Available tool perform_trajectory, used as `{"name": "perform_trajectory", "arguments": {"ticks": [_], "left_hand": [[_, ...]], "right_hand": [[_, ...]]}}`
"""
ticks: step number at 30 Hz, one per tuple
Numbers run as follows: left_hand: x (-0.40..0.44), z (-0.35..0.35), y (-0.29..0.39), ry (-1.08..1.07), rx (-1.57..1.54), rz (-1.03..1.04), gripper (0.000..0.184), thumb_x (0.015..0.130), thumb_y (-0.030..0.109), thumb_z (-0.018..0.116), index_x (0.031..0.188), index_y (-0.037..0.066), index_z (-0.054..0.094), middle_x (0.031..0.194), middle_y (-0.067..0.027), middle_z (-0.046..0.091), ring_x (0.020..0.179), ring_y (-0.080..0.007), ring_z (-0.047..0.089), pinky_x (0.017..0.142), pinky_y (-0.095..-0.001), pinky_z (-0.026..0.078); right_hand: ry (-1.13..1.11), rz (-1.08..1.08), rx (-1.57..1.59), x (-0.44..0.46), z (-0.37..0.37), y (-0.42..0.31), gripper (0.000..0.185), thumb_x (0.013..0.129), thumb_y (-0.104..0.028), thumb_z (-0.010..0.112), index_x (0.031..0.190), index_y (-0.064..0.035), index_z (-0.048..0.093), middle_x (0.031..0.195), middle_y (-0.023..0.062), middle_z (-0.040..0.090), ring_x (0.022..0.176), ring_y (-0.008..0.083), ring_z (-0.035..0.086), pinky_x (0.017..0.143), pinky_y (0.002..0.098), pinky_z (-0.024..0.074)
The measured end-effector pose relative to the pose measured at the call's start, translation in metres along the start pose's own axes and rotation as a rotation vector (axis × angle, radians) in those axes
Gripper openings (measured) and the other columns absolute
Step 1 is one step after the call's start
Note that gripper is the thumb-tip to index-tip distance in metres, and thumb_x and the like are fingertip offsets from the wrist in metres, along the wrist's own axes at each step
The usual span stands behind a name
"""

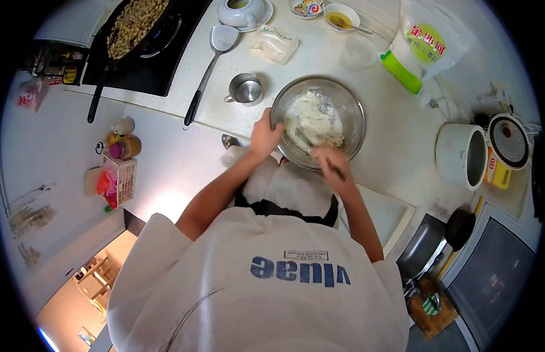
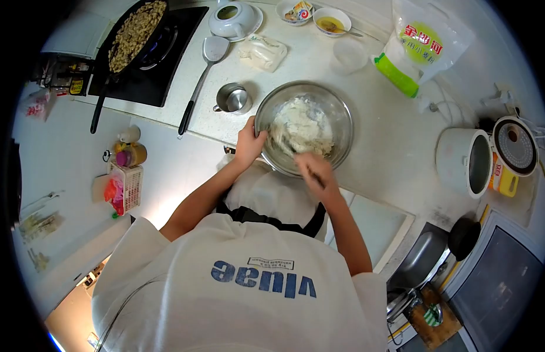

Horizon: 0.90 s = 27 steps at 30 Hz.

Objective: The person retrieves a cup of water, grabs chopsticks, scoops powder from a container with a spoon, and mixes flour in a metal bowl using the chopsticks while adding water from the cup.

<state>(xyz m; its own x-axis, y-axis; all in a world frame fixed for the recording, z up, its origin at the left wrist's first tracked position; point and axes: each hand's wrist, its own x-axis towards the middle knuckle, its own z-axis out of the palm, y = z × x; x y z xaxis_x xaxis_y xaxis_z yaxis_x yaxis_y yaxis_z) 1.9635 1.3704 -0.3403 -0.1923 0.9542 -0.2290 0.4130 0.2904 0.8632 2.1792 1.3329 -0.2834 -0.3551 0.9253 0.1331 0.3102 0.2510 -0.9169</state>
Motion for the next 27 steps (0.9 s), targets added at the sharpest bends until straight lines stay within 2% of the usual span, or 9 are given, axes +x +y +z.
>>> {"name": "perform_trajectory", "arguments": {"ticks": [2, 5, 8, 13, 14, 17, 18, 21, 27], "left_hand": [[-0.002, -0.004, 0.004, -0.014, 0.019, -0.028, 0.033, 0.077, 0.015, 0.055, 0.107, 0.002, 0.051, 0.075, -0.0263, 0.062, 0.072, -0.0420, 0.062, 0.066, -0.0469, 0.048], [-0.003, -0.004, 0.009, -0.018, 0.025, -0.031, 0.034, 0.077, 0.015, 0.054, 0.108, 0.002, 0.051, 0.076, -0.0265, 0.062, 0.073, -0.0418, 0.063, 0.067, -0.0463, 0.049], [-0.003, 0.000, 0.003, 0.009, -0.008, 0.001, 0.034, 0.077, 0.015, 0.054, 0.108, 0.001, 0.052, 0.075, -0.0265, 0.062, 0.072, -0.0411, 0.063, 0.066, -0.0458, 0.049], [-0.005, -0.002, 0.007, -0.012, -0.005, -0.027, 0.034, 0.078, 0.014, 0.053, 0.109, 0.001, 0.053, 0.075, -0.0265, 0.062, 0.071, -0.0407, 0.063, 0.066, -0.0454, 0.049], [-0.004, -0.003, 0.007, -0.002, -0.011, -0.004, 0.034, 0.078, 0.014, 0.053, 0.109, 0.000, 0.053, 0.075, -0.0264, 0.062, 0.071, -0.0407, 0.063, 0.066, -0.0454, 0.049], [-0.007, -0.001, 0.002, 0.024, -0.018, 0.040, 0.033, 0.078, 0.013, 0.054, 0.108, -0.001, 0.052, 0.074, -0.0264, 0.062, 0.070, -0.0408, 0.063, 0.065, -0.0455, 0.049], [-0.008, 0.000, 0.001, 0.030, -0.013, 0.044, 0.033, 0.078, 0.013, 0.054, 0.108, -0.001, 0.052, 0.074, -0.0264, 0.062, 0.070, -0.0409, 0.063, 0.065, -0.0455, 0.049], [-0.007, 0.002, 0.003, 0.056, -0.011, 0.055, 0.032, 0.078, 0.013, 0.054, 0.107, -0.001, 0.052, 0.075, -0.0268, 0.062, 0.071, -0.0411, 0.063, 0.065, -0.0457, 0.049], [-0.007, 0.001, 0.004, 0.051, -0.005, 0.035, 0.031, 0.077, 0.011, 0.055, 0.106, -0.001, 0.052, 0.076, -0.0272, 0.062, 0.072, -0.0423, 0.062, 0.065, -0.0457, 0.049]], "right_hand": [[0.098, -0.045, 0.001, 0.019, -0.013, 0.011, 0.012, 0.085, 0.002, 0.056, 0.096, 0.0017, 0.061, 0.085, 0.0144, 0.064, 0.073, 0.0224, 0.062, 0.066, 0.0277, 0.0475], [0.123, 0.225, -0.255, 0.006, -0.052, 0.002, 0.012, 0.085, 0.003, 0.055, 0.095, 0.0022, 0.061, 0.085, 0.0148, 0.064, 0.075, 0.0237, 0.063, 0.068, 0.0281, 0.0483], [0.094, 0.115, -0.252, -0.036, -0.067, -0.001, 0.012, 0.084, 0.003, 0.055, 0.094, 0.0028, 0.061, 0.084, 0.0159, 0.063, 0.075, 0.0248, 0.063, 0.068, 0.0291, 0.0486], [-0.135, -0.031, -0.012, -0.031, -0.015, -0.031, 0.011, 0.084, 0.003, 0.056, 0.094, 0.0027, 0.060, 0.091, 0.0164, 0.062, 0.077, 0.0287, 0.060, 0.069, 0.0333, 0.0477], [-0.231, 0.078, -0.136, -0.022, -0.004, -0.038, 0.012, 0.084, 0.002, 0.057, 0.095, 0.0019, 0.059, 0.088, 0.0149, 0.060, 0.078, 0.0261, 0.060, 0.068, 0.0334, 0.0472], [-0.024, 0.022, 0.106, -0.010, -0.006, -0.010, 0.009, 0.085, 0.002, 0.056, 0.094, 0.0023, 0.059, 0.084, 0.0141, 0.060, 0.077, 0.0226, 0.061, 0.066, 0.0313, 0.0473], [0.018, 0.072, -0.029, -0.007, -0.014, -0.012, 0.007, 0.086, 0.003, 0.055, 0.092, 0.0039, 0.060, 0.081, 0.0132, 0.062, 0.073, 0.0198, 0.063, 0.064, 0.0292, 0.0477], [0.042, 0.165, -0.191, -0.024, -0.039, -0.023, 0.008, 0.087, 0.002, 0.054, 0.089, 0.0046, 0.061, 0.081, 0.0139, 0.064, 0.069, 0.0197, 0.064, 0.063, 0.0275, 0.0482], [0.114, 0.296, -0.291, -0.049, -0.078, -0.056, 0.011, 0.090, -0.002, 0.054, 0.089, 0.0046, 0.062, 0.080, 0.0142, 0.066, 0.069, 0.0193, 0.065, 0.062, 0.0277, 0.0484]]}}
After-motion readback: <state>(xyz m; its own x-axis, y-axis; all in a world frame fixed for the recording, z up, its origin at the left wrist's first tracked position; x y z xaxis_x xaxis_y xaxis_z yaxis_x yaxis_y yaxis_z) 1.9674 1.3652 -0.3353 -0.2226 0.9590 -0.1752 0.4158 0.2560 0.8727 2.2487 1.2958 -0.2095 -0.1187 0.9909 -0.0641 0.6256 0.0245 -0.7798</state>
